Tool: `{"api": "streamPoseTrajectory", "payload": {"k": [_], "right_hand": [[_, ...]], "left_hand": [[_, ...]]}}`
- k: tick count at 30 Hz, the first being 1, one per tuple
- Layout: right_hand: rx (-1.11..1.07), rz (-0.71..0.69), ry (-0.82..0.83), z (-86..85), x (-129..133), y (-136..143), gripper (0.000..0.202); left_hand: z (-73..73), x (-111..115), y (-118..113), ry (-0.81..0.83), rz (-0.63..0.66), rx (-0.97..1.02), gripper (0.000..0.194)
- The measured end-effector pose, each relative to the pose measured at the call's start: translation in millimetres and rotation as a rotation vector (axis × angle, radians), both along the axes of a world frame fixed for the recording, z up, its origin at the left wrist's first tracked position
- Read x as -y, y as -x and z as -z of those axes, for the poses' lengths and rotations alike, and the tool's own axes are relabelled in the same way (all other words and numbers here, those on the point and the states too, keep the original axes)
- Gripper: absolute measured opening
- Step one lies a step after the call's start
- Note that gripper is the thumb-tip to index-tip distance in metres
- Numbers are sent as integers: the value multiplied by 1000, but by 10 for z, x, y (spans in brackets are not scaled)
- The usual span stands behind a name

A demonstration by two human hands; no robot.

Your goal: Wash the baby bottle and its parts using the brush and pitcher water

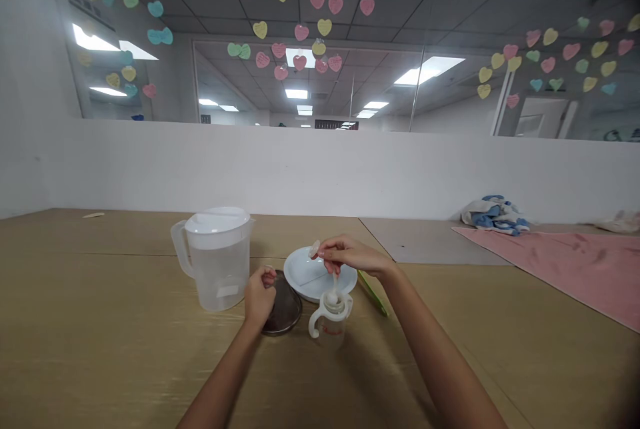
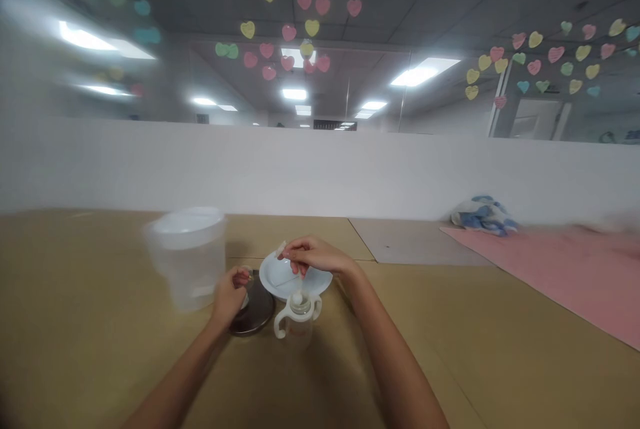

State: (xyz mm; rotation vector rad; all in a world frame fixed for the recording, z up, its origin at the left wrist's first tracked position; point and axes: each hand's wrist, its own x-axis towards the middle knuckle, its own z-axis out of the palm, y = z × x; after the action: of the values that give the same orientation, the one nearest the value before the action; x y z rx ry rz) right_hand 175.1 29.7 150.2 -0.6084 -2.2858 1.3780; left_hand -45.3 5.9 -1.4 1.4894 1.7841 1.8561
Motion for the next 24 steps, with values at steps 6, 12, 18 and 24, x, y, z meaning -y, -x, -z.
{"api": "streamPoseTrajectory", "payload": {"k": [6,12,18,24], "right_hand": [[165,-47,-73,40,-73,-52,28],[407,-74,-166,71,-68,-106,30],[531,33,-253,35,-48,-173,51],[362,99,-457,92,27,42,51]], "left_hand": [[-129,86,-69,-84,-55,0,31],[-196,148,-118,-130,-82,-37,27],[-280,251,-202,-239,-111,-159,20],[-215,343,-352,-432,-14,-487,19]]}}
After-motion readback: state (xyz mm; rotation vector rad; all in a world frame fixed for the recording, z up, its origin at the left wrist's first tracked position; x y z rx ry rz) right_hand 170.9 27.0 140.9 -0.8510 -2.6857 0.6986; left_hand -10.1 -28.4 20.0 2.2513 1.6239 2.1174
